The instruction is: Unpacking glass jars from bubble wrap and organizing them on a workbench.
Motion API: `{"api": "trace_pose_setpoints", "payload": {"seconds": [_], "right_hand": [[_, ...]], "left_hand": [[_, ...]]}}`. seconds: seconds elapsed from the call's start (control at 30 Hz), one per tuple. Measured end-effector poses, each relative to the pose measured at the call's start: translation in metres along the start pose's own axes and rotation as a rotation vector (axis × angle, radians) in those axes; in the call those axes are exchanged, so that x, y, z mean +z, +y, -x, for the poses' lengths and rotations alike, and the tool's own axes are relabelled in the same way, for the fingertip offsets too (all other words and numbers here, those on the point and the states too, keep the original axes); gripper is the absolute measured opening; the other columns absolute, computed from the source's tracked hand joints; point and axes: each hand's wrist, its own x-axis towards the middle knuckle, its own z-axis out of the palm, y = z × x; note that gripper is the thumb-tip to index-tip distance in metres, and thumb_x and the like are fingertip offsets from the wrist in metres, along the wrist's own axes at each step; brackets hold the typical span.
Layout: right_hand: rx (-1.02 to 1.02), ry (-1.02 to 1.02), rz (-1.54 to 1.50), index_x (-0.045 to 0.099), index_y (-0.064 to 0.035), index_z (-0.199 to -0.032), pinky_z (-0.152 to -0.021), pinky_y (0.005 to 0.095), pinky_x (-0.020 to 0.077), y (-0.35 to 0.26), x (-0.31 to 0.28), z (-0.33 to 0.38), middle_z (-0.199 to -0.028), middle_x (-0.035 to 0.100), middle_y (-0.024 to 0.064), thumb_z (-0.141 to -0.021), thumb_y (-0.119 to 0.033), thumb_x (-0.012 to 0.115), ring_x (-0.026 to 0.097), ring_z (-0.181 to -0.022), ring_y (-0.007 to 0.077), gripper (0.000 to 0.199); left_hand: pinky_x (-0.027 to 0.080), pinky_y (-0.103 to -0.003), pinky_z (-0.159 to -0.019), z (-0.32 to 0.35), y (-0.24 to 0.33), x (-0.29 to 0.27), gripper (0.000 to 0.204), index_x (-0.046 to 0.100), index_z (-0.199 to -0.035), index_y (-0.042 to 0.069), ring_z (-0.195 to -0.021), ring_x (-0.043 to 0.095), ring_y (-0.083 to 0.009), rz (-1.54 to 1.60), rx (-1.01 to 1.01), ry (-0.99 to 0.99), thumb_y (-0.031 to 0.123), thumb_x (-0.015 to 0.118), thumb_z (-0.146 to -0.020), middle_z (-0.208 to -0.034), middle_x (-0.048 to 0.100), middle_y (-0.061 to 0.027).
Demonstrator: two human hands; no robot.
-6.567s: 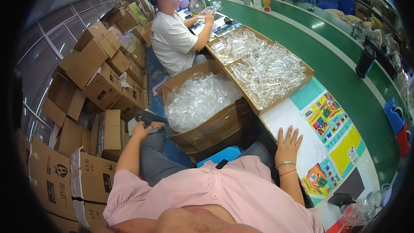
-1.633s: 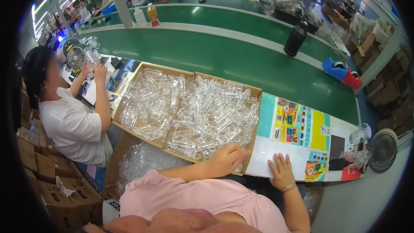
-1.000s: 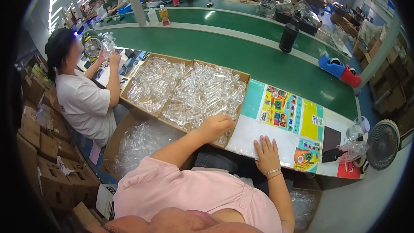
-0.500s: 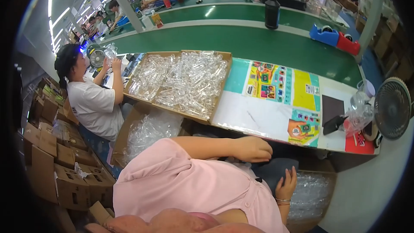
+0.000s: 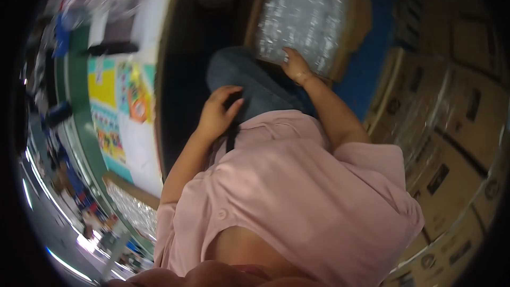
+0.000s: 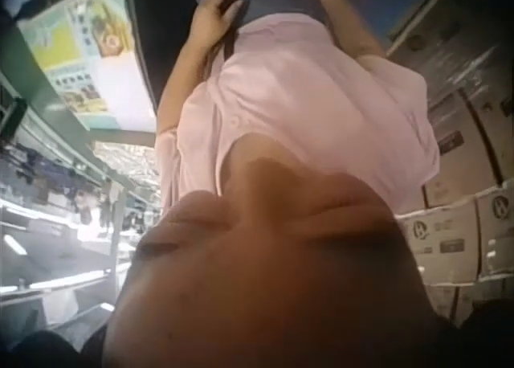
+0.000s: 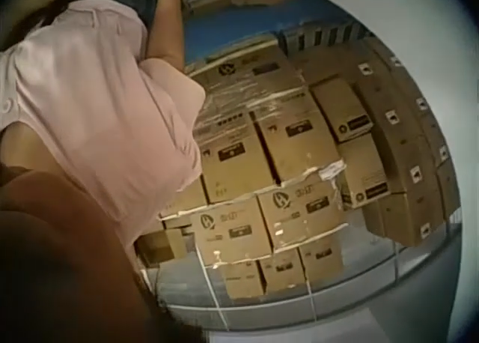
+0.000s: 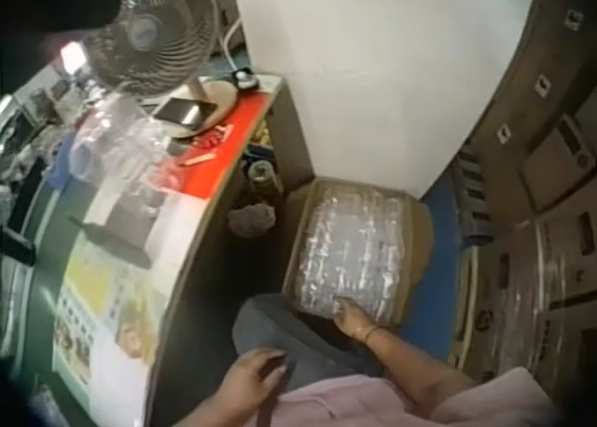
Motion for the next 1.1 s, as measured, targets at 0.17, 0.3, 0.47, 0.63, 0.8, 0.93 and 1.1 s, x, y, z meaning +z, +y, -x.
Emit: {"api": "trace_pose_setpoints", "payload": {"seconds": [0.17, 0.3, 0.47, 0.63, 0.8, 0.93, 1.1], "right_hand": [[0.229, 0.114, -0.123, 0.052, -0.0041, -0.12, -0.085, 0.0353, 0.0486, 0.069, 0.025, -0.015, -0.107, 0.061, 0.016, -0.082, -0.013, 0.061, 0.061, -0.096, 0.0277, 0.04], [0.832, 0.008, -0.594, 0.058, -0.0033, -0.11, -0.074, 0.034, 0.0502, 0.097, 0.067, -0.047, -0.091, 0.066, 0.0128, -0.082, -0.02, 0.062, 0.063, -0.079, 0.0236, 0.033], [0.784, -0.057, -0.264, 0.056, 0.0051, -0.115, -0.084, 0.0346, 0.0488, 0.104, 0.119, -0.085, -0.108, 0.063, 0.0221, -0.077, -0.035, 0.067, 0.062, -0.098, 0.0351, 0.057], [1.01, -0.089, -0.123, 0.053, 0.011, -0.116, -0.092, 0.036, 0.0459, 0.052, 0.136, -0.114, -0.114, 0.059, 0.0273, -0.071, -0.044, 0.07, 0.058, -0.11, 0.0347, 0.073], [1.044, 0.064, -0.172, 0.053, 0.0136, -0.111, -0.092, 0.0363, 0.0458, 0.092, 0.164, -0.135, -0.112, 0.059, 0.0281, -0.065, -0.048, 0.074, 0.059, -0.107, 0.0355, 0.08], [0.854, 0.145, -0.233, 0.044, 0.0092, -0.121, -0.091, 0.0379, 0.0444, 0.046, 0.126, -0.11, -0.112, 0.058, 0.0263, -0.067, -0.041, 0.074, 0.057, -0.108, 0.0354, 0.079], [0.758, 0.097, -0.558, 0.046, 0.0034, -0.12, -0.091, 0.0369, 0.0434, 0.004, 0.033, -0.077, -0.112, 0.059, 0.0217, -0.076, -0.044, 0.066, 0.058, -0.105, 0.0278, 0.067]], "left_hand": [[0.046, -0.03, -0.087, -0.033, 0.0, 0.024, 0.026, 0.062, -0.107, 0.003, -0.1, 0.06, -0.0251, 0.098, -0.065, -0.106, 0.009, 0.066, -0.082, -0.106, 0.062, -0.0127], [0.046, -0.031, -0.085, -0.049, 0.0, 0.026, 0.024, 0.062, -0.105, 0.002, -0.097, 0.06, -0.0261, 0.24, -0.22, -0.094, 0.007, 0.064, -0.082, -0.103, 0.062, -0.0132], [0.046, -0.029, -0.083, -0.074, -0.01, 0.025, 0.024, 0.061, -0.105, 0.002, -0.094, 0.06, -0.0227, 0.383, -0.205, -0.093, 0.003, 0.064, -0.081, -0.101, 0.062, -0.012], [0.046, -0.029, -0.083, -0.08, -0.018, 0.022, 0.026, 0.061, -0.106, 0.001, -0.094, 0.06, -0.0227, 0.463, -0.216, -0.075, 0.0, 0.063, -0.081, -0.103, 0.062, -0.013], [0.047, -0.029, -0.083, -0.083, -0.032, 0.028, 0.026, 0.061, -0.107, 0.002, -0.095, 0.061, -0.0215, 0.479, -0.282, -0.135, 0.002, 0.063, -0.081, -0.105, 0.062, -0.0119], [0.047, -0.031, -0.088, -0.092, -0.035, 0.03, 0.033, 0.057, -0.115, 0.002, -0.107, 0.056, -0.0268, 0.668, -0.35, -0.053, 0.005, 0.064, -0.083, -0.125, 0.05, -0.0168], [0.043, -0.035, -0.098, -0.149, -0.042, 0.068, 0.054, 0.036, -0.134, 0.004, -0.114, 0.051, -0.0295, 0.123, -0.307, 0.064, 0.015, 0.062, -0.087, -0.131, 0.04, -0.0207]]}}
